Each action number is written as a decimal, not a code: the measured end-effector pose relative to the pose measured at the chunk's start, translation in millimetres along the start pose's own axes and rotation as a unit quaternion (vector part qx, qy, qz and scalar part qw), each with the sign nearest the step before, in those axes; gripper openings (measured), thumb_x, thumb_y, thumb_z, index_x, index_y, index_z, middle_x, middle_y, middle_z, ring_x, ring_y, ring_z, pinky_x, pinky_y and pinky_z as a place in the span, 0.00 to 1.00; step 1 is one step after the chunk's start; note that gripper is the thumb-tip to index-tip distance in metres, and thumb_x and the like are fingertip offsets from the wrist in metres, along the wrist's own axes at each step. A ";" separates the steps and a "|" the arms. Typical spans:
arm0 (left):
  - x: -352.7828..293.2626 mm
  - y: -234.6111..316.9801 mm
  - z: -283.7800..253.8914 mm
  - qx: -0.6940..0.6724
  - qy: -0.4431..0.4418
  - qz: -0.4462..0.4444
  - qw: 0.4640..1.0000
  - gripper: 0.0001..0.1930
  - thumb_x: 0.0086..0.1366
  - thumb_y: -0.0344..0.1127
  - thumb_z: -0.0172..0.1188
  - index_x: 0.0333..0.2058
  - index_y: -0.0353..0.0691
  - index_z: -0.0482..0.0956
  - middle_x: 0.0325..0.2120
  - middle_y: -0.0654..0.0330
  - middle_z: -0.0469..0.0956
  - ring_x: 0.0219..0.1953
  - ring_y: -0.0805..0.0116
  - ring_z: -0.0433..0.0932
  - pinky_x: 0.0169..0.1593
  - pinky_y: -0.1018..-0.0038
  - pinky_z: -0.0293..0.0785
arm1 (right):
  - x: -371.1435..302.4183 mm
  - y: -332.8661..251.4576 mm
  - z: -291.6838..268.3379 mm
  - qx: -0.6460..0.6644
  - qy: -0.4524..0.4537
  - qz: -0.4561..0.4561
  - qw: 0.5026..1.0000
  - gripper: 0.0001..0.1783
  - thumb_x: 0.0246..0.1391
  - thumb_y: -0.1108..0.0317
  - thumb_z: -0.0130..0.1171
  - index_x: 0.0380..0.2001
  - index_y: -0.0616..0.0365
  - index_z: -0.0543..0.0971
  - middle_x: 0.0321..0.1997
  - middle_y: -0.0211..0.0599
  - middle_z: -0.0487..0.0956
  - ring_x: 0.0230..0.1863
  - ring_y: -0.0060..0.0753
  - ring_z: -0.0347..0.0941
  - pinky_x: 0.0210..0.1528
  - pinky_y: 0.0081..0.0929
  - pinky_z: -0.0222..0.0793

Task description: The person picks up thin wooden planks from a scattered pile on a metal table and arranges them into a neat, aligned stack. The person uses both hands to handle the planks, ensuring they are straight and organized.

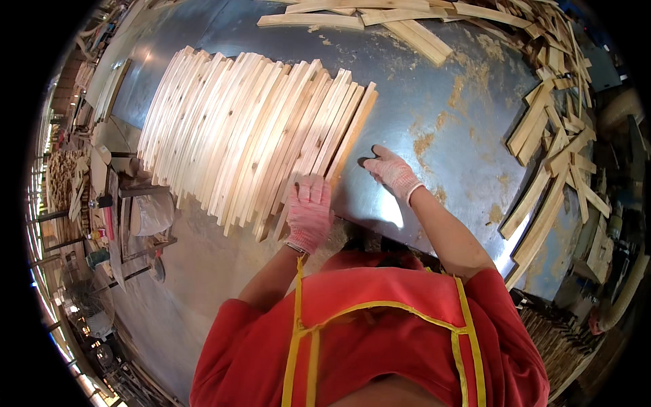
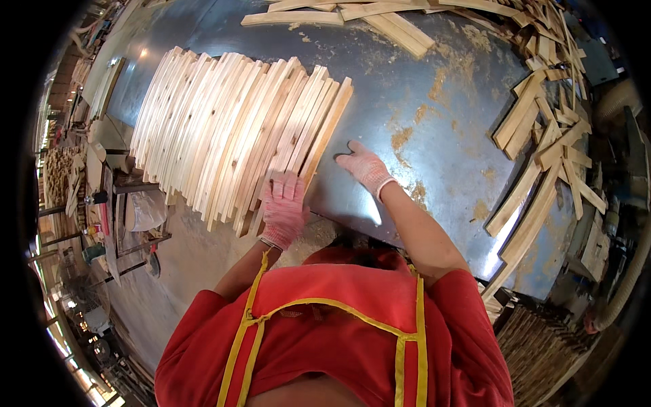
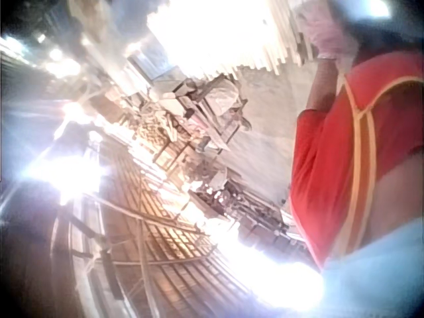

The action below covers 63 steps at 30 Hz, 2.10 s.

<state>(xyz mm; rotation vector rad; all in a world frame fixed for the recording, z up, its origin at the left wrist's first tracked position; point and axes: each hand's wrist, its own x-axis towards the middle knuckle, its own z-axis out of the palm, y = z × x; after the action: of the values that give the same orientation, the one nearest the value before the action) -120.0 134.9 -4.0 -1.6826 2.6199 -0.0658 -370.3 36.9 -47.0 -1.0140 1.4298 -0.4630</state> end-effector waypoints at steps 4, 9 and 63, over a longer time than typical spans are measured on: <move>-5.3 3.7 31.2 0.061 0.016 0.048 0.997 0.36 0.60 0.42 0.65 0.67 0.40 0.70 0.66 0.54 0.69 0.73 0.50 0.61 0.75 0.46 0.54 | -14.3 -10.0 6.8 0.171 0.000 0.036 0.985 0.38 0.66 0.65 0.63 0.75 0.61 0.63 0.35 0.31 0.75 0.33 0.21 0.69 0.30 0.22 0.65; 12.6 57.3 -27.0 -0.241 -0.066 -0.013 0.968 0.38 0.60 0.40 0.65 0.69 0.41 0.67 0.68 0.50 0.67 0.73 0.49 0.63 0.74 0.50 0.58 | -39.2 2.5 11.1 0.423 0.004 0.002 0.906 0.41 0.67 0.62 0.65 0.77 0.59 0.60 0.52 0.34 0.80 0.45 0.28 0.78 0.43 0.27 0.76; 139.8 91.2 54.5 -0.103 0.039 0.043 0.993 0.41 0.58 0.50 0.70 0.67 0.40 0.69 0.68 0.49 0.66 0.72 0.43 0.60 0.74 0.41 0.54 | -46.4 -58.2 -458.4 -0.107 0.597 -0.062 0.793 0.58 0.47 0.41 0.73 0.74 0.62 0.64 0.61 0.61 0.80 0.61 0.57 0.77 0.66 0.45 0.70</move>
<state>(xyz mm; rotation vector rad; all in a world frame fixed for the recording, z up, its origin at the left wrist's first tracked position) -258.4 44.6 -63.0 -1.6533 2.8398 0.1482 -791.9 -91.6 99.4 -1.0103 2.5881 -1.1933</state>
